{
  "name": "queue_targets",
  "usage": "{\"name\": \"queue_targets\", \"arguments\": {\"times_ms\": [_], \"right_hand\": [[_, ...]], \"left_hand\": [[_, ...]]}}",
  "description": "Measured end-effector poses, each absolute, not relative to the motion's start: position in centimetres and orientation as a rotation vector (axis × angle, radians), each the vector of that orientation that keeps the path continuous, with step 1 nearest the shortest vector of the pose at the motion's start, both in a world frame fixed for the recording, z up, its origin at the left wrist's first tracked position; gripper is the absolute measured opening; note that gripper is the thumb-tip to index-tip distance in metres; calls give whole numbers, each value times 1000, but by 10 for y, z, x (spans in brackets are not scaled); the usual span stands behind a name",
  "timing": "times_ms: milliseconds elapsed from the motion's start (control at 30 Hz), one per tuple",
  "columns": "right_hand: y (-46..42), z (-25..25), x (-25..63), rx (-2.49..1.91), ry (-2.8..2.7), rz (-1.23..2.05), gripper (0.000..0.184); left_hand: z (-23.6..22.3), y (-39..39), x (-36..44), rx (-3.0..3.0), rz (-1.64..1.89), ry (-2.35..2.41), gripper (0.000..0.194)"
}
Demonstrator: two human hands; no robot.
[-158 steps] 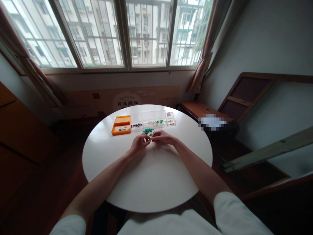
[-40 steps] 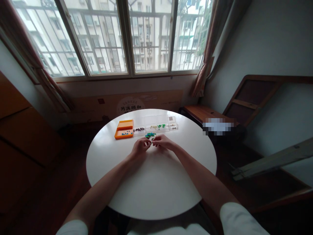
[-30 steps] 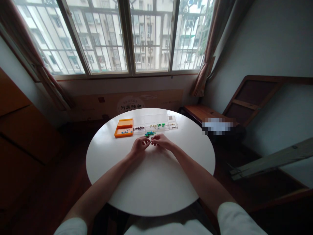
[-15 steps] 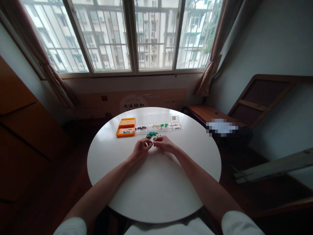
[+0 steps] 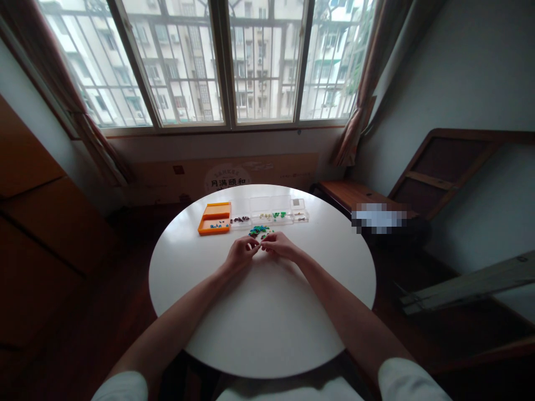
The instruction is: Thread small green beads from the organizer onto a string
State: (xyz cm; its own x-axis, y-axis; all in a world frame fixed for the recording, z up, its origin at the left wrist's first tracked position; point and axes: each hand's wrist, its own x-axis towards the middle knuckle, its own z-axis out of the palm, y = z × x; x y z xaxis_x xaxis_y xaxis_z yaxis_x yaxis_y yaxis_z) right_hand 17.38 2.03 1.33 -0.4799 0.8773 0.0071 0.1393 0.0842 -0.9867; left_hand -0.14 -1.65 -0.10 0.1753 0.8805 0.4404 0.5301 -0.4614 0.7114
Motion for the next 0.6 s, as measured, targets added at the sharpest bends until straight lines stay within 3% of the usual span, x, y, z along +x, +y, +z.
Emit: {"name": "queue_targets", "arguments": {"times_ms": [600], "right_hand": [[29,7,171,-986,-1732,1451,24]], "left_hand": [[-4,-8,-6,2084,1158,1346,19]]}}
